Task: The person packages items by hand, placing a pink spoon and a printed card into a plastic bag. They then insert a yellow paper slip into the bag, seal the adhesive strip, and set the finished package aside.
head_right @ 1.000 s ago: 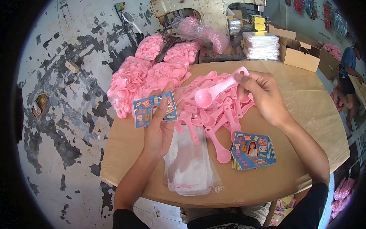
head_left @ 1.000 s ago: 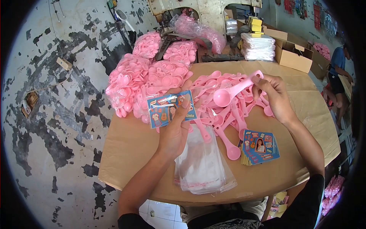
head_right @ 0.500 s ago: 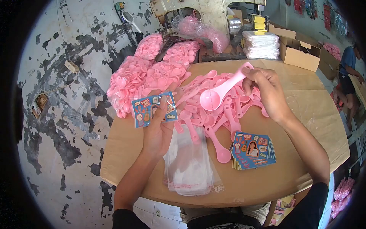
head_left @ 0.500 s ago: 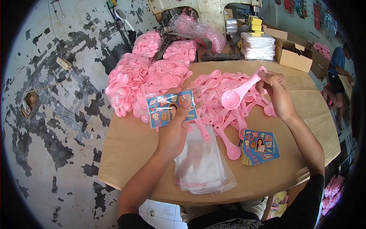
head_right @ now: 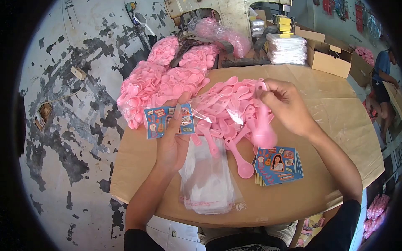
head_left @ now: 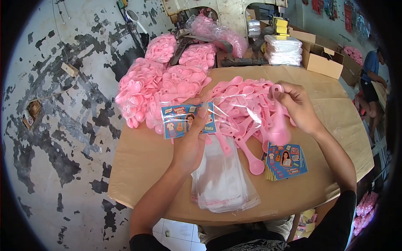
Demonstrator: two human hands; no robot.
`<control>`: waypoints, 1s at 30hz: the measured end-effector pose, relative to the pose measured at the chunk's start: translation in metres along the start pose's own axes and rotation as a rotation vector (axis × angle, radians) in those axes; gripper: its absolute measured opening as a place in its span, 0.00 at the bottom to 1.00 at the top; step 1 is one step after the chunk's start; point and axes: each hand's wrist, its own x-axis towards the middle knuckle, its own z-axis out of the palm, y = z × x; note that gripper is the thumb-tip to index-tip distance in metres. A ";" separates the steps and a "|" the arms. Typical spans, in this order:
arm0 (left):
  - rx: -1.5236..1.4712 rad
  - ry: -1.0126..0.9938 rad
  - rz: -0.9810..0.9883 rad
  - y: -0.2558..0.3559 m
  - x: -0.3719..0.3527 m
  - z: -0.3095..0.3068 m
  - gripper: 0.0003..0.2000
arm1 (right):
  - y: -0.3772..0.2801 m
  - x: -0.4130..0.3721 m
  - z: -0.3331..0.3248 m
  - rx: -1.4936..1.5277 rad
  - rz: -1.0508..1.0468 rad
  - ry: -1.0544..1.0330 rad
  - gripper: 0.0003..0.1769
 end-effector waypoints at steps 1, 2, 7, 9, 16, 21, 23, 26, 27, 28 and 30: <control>-0.002 -0.005 0.005 -0.001 0.000 -0.001 0.14 | 0.008 0.001 -0.001 0.050 -0.023 -0.018 0.09; -0.003 -0.009 0.010 -0.001 0.000 -0.002 0.14 | 0.013 0.002 -0.002 0.100 -0.046 -0.035 0.08; 0.028 -0.112 0.020 0.001 0.000 -0.001 0.14 | -0.028 -0.011 0.009 0.108 0.284 -0.301 0.17; 0.060 -0.147 0.029 0.000 0.001 -0.003 0.13 | -0.030 -0.013 0.015 0.055 0.303 -0.334 0.19; 0.117 -0.058 0.028 -0.005 0.003 -0.006 0.10 | -0.022 -0.014 0.020 -0.065 0.008 -0.191 0.16; 0.096 0.004 0.043 -0.004 0.007 -0.011 0.12 | -0.051 -0.007 0.000 -0.059 0.328 -0.075 0.25; 0.071 0.025 0.027 -0.004 0.008 -0.010 0.13 | -0.038 -0.001 -0.014 -0.242 0.234 0.021 0.27; 0.068 0.027 -0.004 -0.003 0.007 -0.007 0.14 | -0.030 0.006 -0.027 -0.387 0.096 0.053 0.26; 0.062 0.032 -0.005 -0.002 0.007 -0.007 0.14 | -0.018 0.009 -0.030 -0.365 0.065 0.067 0.25; 0.056 0.037 -0.006 -0.002 0.007 -0.007 0.14 | -0.012 0.010 -0.032 -0.343 0.034 0.080 0.23; 0.054 0.040 0.006 -0.002 0.007 -0.007 0.14 | -0.014 0.009 -0.030 -0.192 0.103 0.060 0.20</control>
